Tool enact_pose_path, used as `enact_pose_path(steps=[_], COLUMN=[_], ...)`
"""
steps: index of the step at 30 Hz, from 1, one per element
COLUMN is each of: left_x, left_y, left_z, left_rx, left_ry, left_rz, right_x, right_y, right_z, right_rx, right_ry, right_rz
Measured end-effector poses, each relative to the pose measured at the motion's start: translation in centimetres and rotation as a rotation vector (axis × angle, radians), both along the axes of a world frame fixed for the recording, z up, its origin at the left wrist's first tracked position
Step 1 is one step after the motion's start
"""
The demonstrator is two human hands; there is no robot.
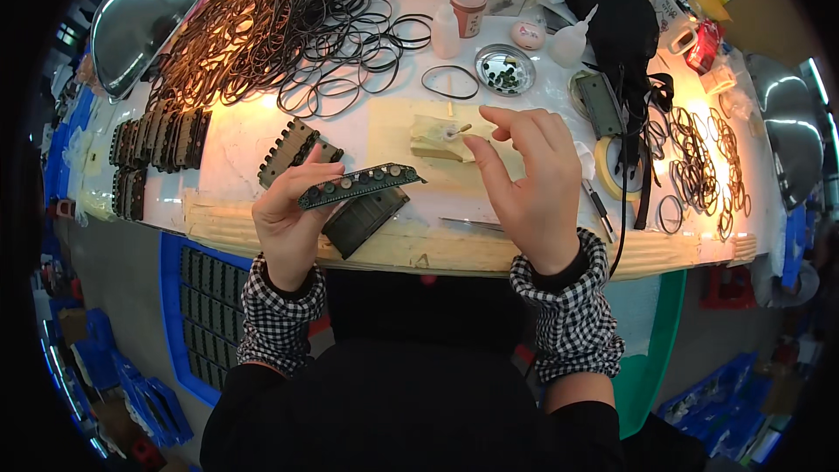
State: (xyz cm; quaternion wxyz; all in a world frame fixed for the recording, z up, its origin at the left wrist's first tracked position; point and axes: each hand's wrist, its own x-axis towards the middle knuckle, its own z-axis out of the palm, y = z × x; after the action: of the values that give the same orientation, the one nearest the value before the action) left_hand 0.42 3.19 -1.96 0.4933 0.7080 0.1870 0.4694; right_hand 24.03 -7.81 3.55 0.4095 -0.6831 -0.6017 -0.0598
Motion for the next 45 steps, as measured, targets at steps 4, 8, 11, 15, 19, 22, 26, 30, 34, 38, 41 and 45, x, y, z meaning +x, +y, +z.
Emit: enact_pose_path(steps=[4, 8, 11, 15, 19, 22, 26, 30, 34, 38, 41, 45], left_x=[0.6, 0.8, 0.8, 1.0, 1.5, 1.5, 1.5, 1.5, 1.7, 1.5, 1.2, 1.2], left_y=[-0.5, -0.7, -0.7, -0.8, -1.0, -1.1, -1.1, -1.1, -1.2, -1.1, -0.9, -0.8], left_z=[0.0, 0.1, 0.1, 0.1, 0.1, 0.2, 0.1, 0.1, 0.0, -0.2, 0.0, 0.1], left_rx=[-0.038, -0.028, -0.027, -0.012, -0.004, 0.008, 0.011, 0.015, 0.002, 0.001, 0.010, -0.034], left_ry=[0.011, 0.007, 0.029, 0.020, 0.005, 0.024, 0.032, 0.028, 0.020, 0.009, 0.020, 0.012], left_rz=[-0.015, -0.021, -0.016, -0.037, -0.059, -0.076, -0.087, -0.074, -0.062, -0.043, -0.015, 0.003], right_x=[0.2, 0.0, -0.5, -2.8, -4.3, -4.6, -4.9, -4.8, -4.8, -4.5, -2.7, -0.6], right_y=[1.5, 1.7, 1.2, -0.1, 0.0, 0.1, 0.1, 0.2, 0.3, 0.4, 0.8, 1.7], right_z=[-1.0, -0.8, 0.6, 2.2, 1.0, 0.6, 0.4, 0.5, 0.5, 0.1, -0.2, -0.6], right_rx=[-0.008, -0.014, 0.144, 0.267, 0.236, 0.203, 0.200, 0.206, 0.210, 0.273, 0.324, 0.176], right_ry=[0.016, -0.001, -0.022, 0.161, 0.442, 0.491, 0.529, 0.501, 0.483, 0.567, 0.422, -0.104], right_rz=[-0.008, 0.011, -0.027, 0.122, 0.267, 0.267, 0.253, 0.259, 0.249, 0.225, 0.067, -0.073])
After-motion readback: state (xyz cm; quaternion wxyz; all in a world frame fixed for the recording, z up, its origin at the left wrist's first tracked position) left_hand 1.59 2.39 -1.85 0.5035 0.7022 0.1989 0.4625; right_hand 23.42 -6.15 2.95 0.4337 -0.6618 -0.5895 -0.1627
